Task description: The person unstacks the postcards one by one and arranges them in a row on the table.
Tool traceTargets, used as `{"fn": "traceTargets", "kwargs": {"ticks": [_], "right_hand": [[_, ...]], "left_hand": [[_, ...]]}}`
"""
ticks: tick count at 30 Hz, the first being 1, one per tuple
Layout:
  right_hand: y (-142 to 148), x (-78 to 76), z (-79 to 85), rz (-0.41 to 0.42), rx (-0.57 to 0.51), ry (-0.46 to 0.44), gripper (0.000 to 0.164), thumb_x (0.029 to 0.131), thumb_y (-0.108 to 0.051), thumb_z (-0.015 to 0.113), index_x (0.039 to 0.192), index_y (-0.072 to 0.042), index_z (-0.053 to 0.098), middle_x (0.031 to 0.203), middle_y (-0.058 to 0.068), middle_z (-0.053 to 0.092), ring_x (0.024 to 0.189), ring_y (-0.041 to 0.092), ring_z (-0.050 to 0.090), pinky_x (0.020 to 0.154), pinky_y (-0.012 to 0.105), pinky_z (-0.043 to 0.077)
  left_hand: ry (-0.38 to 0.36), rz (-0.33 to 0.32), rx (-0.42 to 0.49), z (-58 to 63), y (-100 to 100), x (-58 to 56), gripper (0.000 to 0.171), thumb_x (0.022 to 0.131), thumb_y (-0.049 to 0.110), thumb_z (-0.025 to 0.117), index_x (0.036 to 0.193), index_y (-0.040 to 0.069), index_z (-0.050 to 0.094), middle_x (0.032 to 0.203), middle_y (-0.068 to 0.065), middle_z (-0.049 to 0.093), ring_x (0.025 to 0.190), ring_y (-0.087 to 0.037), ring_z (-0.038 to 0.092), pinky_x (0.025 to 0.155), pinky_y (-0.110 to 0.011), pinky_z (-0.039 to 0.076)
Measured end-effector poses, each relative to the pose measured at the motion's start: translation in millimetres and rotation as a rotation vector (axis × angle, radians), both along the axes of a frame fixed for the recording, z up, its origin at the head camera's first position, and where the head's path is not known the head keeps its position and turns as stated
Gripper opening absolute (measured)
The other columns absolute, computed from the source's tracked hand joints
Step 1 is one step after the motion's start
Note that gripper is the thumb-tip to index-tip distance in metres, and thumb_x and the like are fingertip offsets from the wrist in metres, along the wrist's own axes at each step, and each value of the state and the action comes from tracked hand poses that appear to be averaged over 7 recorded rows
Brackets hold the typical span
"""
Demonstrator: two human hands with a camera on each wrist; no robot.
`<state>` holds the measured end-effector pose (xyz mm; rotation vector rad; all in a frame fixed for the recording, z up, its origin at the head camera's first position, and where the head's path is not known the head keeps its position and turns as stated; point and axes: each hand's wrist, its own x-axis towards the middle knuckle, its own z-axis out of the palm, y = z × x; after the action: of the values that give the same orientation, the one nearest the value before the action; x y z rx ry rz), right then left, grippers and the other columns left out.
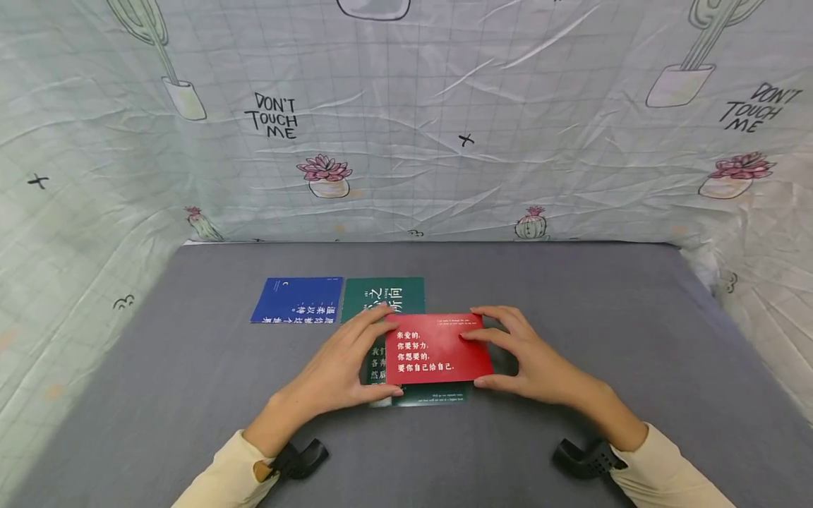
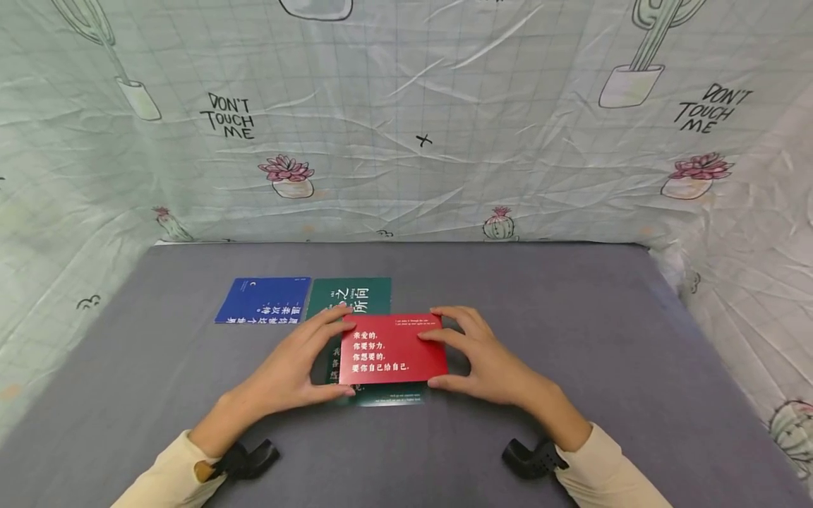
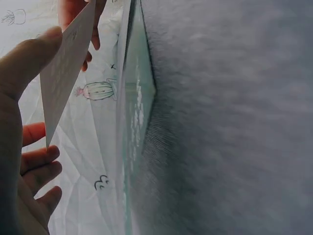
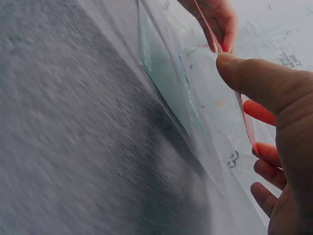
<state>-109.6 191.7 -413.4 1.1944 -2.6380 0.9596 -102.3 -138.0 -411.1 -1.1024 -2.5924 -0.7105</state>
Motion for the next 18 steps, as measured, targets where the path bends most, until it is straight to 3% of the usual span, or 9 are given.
{"fn": "traceTargets", "kwargs": {"ticks": [8,18], "right_hand": [[12.4,-12.2,8.7,0.0,0.017,0.059,0.063,0.076,-0.031,0.081,0.133,-0.02,0.056,0.146,0.01,0.034,0.131,0.025,0.027,0.089,0.047,0.049],[30.3,-29.4,10.5,-0.033,0.024,0.077,0.062,0.074,-0.025,0.083,0.13,-0.017,0.057,0.146,0.01,0.035,0.131,0.025,0.028,0.087,0.049,0.049]], "left_hand": [[-0.043,-0.004,0.008,7.3,13.5,-16.2,0.083,0.072,0.047,0.077,0.138,0.008,0.045,0.148,-0.01,0.035,0.135,-0.023,0.033,0.101,-0.049,0.041],[-0.075,0.018,-0.055,19.3,34.8,-36.8,0.083,0.073,0.048,0.078,0.138,0.008,0.044,0.149,-0.011,0.034,0.135,-0.028,0.033,0.103,-0.05,0.038]]}}
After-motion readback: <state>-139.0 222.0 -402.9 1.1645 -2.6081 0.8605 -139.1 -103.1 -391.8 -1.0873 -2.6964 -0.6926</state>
